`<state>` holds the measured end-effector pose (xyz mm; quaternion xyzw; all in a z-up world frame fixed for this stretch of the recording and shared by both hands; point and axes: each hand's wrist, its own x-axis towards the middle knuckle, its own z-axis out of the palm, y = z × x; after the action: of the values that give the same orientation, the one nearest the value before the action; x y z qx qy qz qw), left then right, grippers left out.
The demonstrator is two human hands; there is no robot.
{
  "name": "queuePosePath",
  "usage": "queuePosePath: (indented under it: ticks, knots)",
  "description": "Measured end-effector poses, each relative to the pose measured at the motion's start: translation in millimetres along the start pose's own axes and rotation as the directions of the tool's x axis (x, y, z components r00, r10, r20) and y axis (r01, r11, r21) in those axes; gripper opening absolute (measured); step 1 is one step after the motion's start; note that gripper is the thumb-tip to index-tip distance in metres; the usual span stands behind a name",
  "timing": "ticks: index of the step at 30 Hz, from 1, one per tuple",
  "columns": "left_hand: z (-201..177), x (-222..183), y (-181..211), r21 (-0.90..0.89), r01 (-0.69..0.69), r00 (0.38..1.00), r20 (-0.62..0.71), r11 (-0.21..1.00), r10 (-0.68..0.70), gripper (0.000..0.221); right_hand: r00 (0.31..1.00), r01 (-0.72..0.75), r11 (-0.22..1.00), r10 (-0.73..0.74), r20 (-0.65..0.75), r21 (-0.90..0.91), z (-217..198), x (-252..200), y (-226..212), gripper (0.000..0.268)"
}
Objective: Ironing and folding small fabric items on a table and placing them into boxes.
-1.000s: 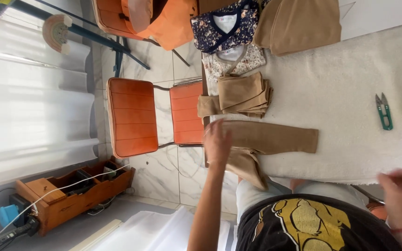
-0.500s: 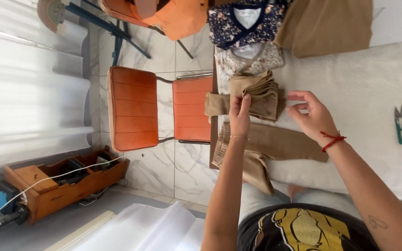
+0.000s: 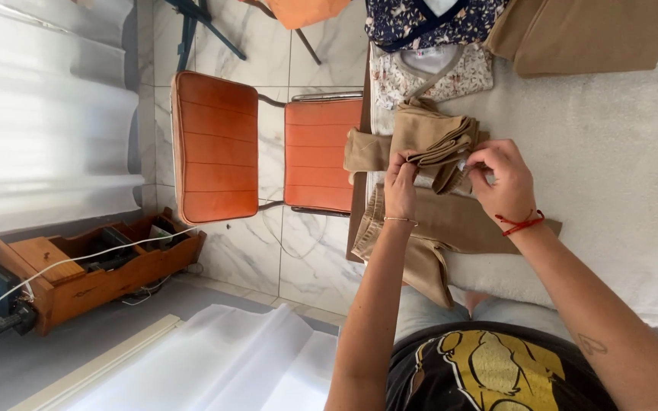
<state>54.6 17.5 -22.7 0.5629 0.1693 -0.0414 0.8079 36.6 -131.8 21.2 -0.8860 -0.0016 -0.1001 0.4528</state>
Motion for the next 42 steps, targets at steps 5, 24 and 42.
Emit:
queuePosePath:
  ticks: [5, 24, 42]
  knots:
    - [11, -1, 19, 0.001, -0.030, 1.000, 0.007, 1.000, 0.030, 0.014, 0.998, -0.035, 0.995, 0.041, -0.052, 0.096, -5, 0, -2, 0.017]
    - [6, -4, 16, 0.132, 0.082, 0.996, 0.013, 0.988, -0.084, 0.020, 0.888, -0.447, 0.759, 0.438, 0.136, 0.473, -13, 2, -7, 0.028]
    - [47, -35, 64, 0.734, -0.118, 0.985, 0.171, 0.669, -0.013, 0.084, 0.838, -0.539, 0.734, 0.419, 0.349, 0.413, -13, 7, -27, 0.028]
